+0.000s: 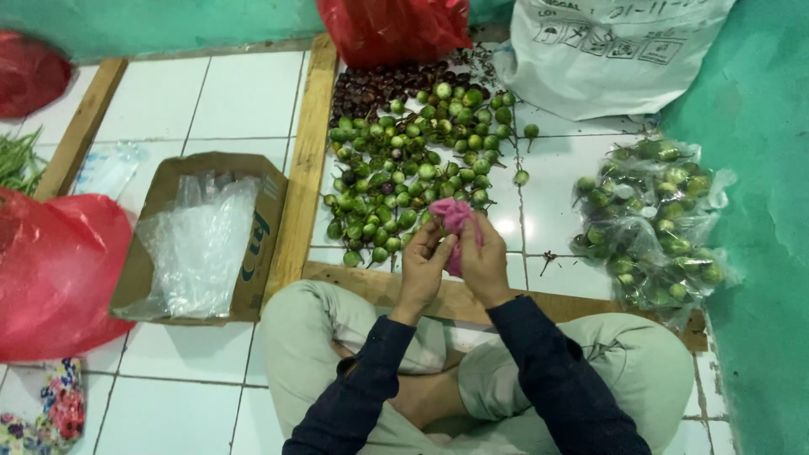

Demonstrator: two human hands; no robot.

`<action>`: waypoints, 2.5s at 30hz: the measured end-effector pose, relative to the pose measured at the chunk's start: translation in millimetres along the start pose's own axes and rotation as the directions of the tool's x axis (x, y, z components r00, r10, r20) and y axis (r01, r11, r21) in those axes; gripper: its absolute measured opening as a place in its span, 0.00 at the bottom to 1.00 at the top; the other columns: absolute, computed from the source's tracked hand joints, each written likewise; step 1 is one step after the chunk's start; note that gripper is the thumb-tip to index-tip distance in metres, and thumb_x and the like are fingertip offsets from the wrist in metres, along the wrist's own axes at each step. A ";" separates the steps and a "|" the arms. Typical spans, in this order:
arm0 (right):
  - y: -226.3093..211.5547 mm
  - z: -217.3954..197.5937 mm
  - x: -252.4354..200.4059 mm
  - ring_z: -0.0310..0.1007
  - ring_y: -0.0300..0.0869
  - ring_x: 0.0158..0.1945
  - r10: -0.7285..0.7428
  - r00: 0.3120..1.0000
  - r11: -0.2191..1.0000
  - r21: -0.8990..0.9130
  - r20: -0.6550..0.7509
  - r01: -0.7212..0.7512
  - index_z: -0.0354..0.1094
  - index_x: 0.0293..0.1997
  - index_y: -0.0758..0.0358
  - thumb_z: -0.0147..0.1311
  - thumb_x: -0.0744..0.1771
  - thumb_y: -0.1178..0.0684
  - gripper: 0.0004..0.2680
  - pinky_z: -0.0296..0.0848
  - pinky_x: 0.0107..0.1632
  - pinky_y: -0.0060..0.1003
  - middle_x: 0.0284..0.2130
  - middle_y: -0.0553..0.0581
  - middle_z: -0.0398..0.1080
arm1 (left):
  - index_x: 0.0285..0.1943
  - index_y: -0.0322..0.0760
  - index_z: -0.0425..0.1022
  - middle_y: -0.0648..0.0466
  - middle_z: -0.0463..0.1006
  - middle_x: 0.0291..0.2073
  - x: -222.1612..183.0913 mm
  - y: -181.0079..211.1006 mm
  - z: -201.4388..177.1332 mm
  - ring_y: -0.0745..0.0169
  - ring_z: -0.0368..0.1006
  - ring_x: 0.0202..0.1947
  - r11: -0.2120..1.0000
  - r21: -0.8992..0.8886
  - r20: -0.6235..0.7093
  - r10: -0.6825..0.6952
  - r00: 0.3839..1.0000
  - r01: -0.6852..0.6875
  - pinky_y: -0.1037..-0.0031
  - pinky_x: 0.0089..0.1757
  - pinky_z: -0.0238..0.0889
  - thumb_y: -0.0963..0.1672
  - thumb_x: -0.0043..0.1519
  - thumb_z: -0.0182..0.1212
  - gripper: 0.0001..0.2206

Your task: Package small green fruits into plastic bags by wiping them with a cloth and placing them inside.

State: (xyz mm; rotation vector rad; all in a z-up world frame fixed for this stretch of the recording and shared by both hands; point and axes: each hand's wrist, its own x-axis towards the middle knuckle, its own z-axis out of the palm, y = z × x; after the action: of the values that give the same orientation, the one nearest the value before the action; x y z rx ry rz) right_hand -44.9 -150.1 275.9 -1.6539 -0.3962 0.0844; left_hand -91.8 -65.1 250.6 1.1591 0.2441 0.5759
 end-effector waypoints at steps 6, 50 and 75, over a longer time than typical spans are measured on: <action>16.1 -9.5 -8.1 0.74 0.47 0.43 0.255 0.946 0.922 0.244 0.200 -0.300 0.74 0.52 0.60 0.31 0.75 0.40 0.20 0.70 0.55 0.47 0.38 0.61 0.76 | 0.65 0.29 0.72 0.47 0.80 0.53 -8.6 -7.7 -10.5 0.63 0.74 0.53 0.979 -0.153 -0.035 -0.145 0.989 0.138 0.67 0.52 0.71 0.42 0.69 0.58 0.16; 26.5 9.5 -19.1 0.77 0.56 0.43 0.429 0.887 0.902 -0.124 0.170 -0.413 0.73 0.35 0.65 0.44 0.72 0.36 0.20 0.71 0.49 0.53 0.31 0.65 0.77 | 0.59 0.40 0.80 0.52 0.83 0.47 -17.7 -59.6 -61.4 0.55 0.71 0.57 0.838 0.526 0.075 0.125 0.989 -0.146 0.65 0.60 0.58 0.39 0.58 0.69 0.18; 32.5 2.6 -15.0 0.74 0.70 0.49 0.500 0.837 0.836 -0.375 0.221 -0.400 0.74 0.31 0.70 0.33 0.72 0.34 0.27 0.67 0.49 0.60 0.31 0.75 0.76 | 0.56 0.37 0.81 0.52 0.85 0.42 -17.9 -65.8 -65.5 0.67 0.77 0.46 0.895 0.445 -0.002 0.007 1.000 -0.005 0.70 0.48 0.69 0.40 0.61 0.69 0.14</action>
State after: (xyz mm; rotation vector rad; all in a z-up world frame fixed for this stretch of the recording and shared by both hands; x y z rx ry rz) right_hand -53.0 -154.5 241.2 -2.0366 -0.2478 0.6837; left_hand -117.6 -41.2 162.8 1.6044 0.3901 0.5417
